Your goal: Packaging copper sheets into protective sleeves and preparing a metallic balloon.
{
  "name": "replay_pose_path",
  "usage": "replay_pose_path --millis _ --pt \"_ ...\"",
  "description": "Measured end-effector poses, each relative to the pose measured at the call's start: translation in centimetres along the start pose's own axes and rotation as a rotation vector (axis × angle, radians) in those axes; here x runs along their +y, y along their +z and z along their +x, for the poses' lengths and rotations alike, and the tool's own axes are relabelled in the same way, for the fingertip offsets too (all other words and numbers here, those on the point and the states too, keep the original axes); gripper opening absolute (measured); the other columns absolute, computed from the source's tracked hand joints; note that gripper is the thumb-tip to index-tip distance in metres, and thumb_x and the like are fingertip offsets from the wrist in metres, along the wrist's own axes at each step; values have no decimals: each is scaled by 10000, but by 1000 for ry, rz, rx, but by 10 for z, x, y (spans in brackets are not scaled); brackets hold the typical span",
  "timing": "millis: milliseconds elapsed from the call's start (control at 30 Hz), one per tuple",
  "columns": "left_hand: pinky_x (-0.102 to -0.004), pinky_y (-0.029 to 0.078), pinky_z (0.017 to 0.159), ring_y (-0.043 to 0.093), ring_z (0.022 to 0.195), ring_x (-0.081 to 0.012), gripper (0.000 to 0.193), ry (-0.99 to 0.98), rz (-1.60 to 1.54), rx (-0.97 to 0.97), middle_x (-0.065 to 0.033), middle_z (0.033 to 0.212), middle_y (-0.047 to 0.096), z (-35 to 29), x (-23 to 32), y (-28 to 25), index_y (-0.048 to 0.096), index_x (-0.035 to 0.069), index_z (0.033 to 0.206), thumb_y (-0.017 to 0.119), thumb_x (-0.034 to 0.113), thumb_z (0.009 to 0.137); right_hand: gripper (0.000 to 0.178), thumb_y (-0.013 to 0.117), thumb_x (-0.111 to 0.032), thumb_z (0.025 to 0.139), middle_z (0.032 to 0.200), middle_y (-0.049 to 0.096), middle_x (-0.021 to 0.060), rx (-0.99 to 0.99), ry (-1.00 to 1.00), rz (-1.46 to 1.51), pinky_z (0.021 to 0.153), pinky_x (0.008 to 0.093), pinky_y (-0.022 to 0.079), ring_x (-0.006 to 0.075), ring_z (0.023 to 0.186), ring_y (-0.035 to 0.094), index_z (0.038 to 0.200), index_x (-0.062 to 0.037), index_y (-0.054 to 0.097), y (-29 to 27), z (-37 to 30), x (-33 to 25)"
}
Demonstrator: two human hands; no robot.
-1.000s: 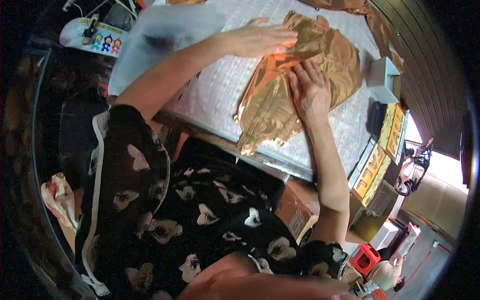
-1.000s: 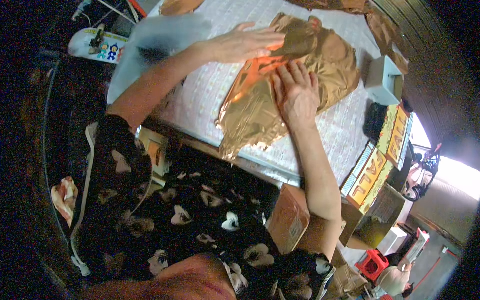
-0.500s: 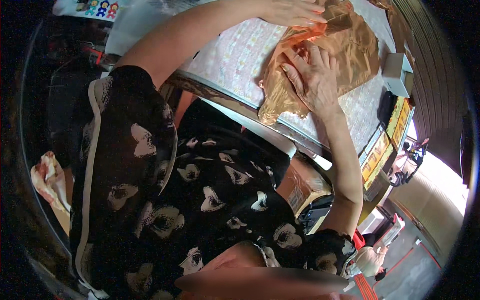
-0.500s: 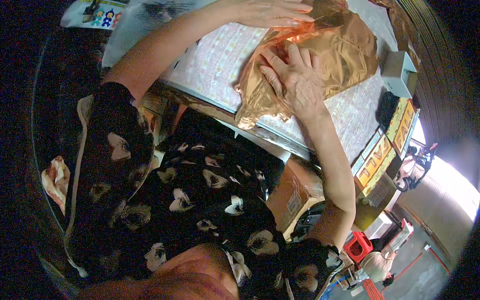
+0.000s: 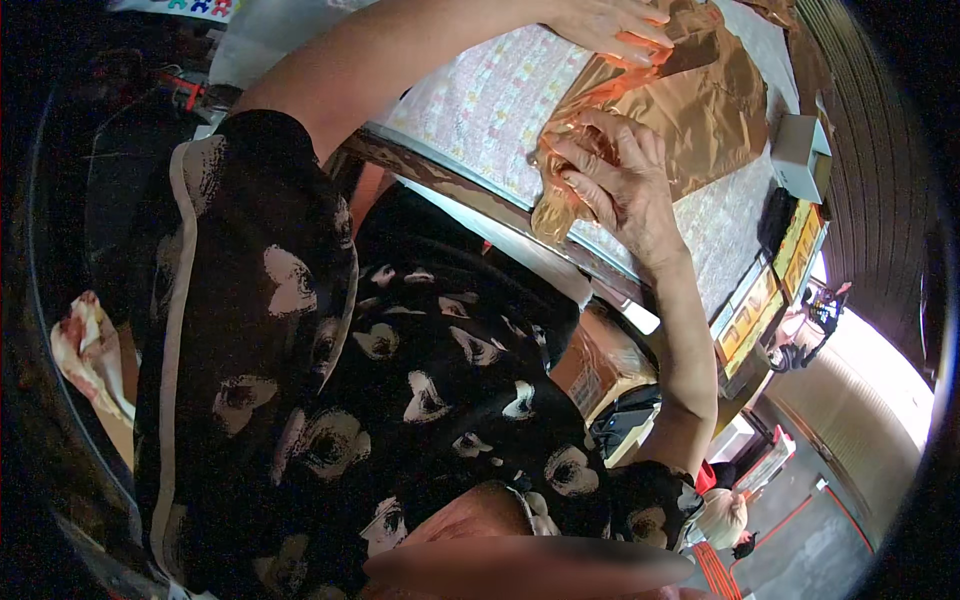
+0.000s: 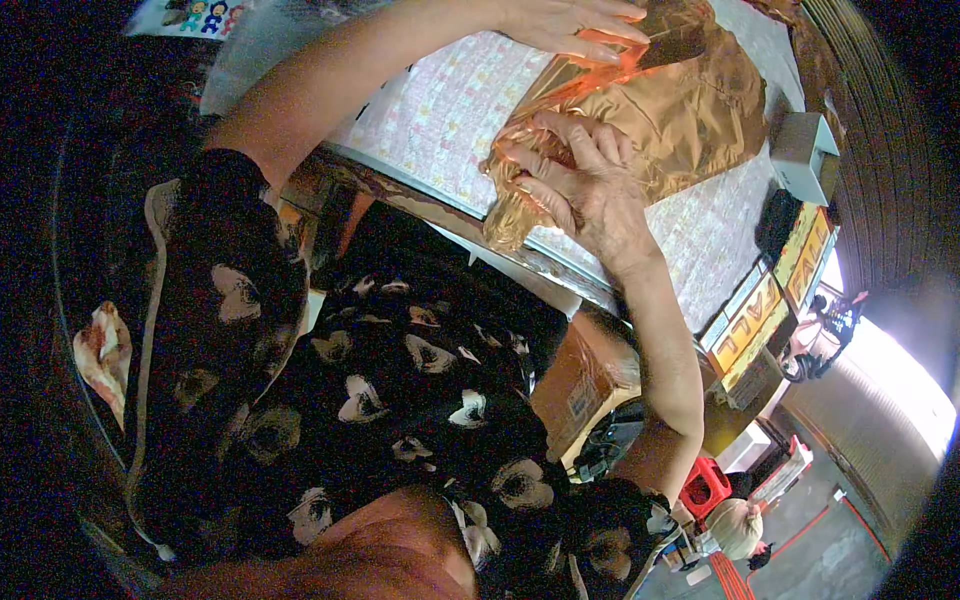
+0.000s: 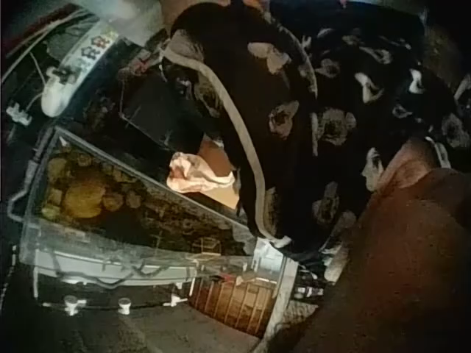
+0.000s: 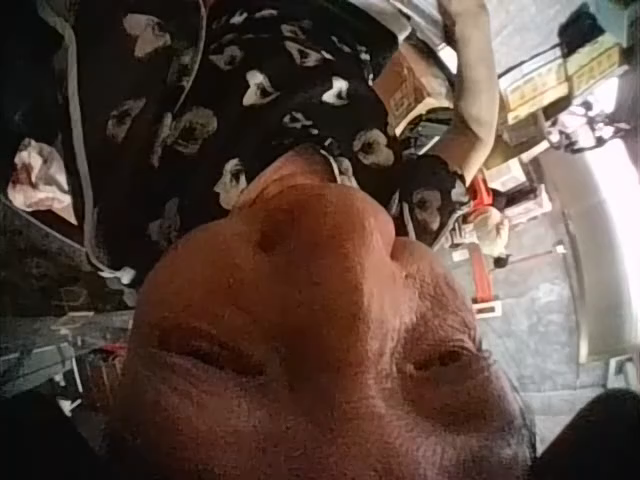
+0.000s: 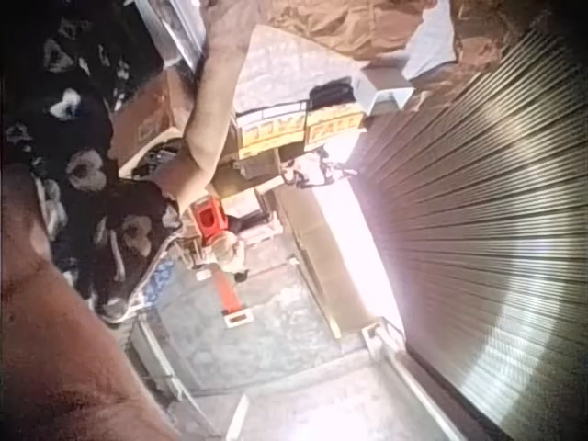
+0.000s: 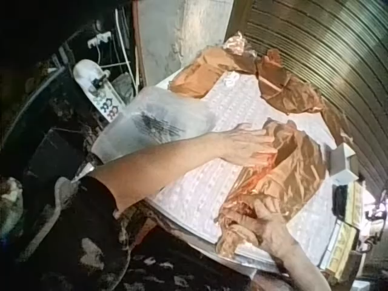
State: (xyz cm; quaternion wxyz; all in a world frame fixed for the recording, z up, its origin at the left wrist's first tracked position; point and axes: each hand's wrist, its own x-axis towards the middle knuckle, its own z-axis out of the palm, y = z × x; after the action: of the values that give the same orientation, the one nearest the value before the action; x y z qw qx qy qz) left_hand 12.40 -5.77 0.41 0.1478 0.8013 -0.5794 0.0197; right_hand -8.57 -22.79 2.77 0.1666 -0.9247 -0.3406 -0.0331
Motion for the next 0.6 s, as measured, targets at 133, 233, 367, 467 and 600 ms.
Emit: replay_pose_path --millis 133,233,367,467,600 --pt "-601 236 1201 228 1556 -366 834 -85 -64 -117 -189 1671 283 -3 14 -14 432 138 1568 496 699 953 401 697 -371 907 1362 580 -12 -3 -45 7 1025 412 416 261 1176 526 1305 -336 730 0 0 -2" --pt "-614 180 1224 165 1572 -392 936 -137 -33 -176 -209 1692 221 -3 23 -20 361 135 1606 488 760 920 415 730 -333 883 1339 596 -1 -4 -77 -3 987 401 427 257 1126 539 1297 -313 740 -3 3 -8" --pt "-633 137 1233 115 1582 -399 1002 -146 -11 -195 -215 1703 182 -6 25 -18 309 137 1628 483 800 897 457 772 -266 858 1326 612 24 -6 -187 -40 943 389 436 252 1072 563 1314 -263 731 -2 2 -8" --pt "-630 134 1234 110 1583 -399 1033 -134 12 -188 -213 1705 173 -4 24 -13 299 139 1632 491 819 879 451 746 -281 888 1335 609 43 57 -27 34 969 403 435 263 1095 575 1334 -227 709 -6 3 -8" --pt "-631 132 1233 113 1582 -401 1049 -150 0 -191 -212 1706 170 -4 22 -15 287 139 1635 509 820 868 437 703 -327 924 1347 602 62 137 5 -198 1004 443 427 283 1128 579 1343 -205 693 -2 17 -4"
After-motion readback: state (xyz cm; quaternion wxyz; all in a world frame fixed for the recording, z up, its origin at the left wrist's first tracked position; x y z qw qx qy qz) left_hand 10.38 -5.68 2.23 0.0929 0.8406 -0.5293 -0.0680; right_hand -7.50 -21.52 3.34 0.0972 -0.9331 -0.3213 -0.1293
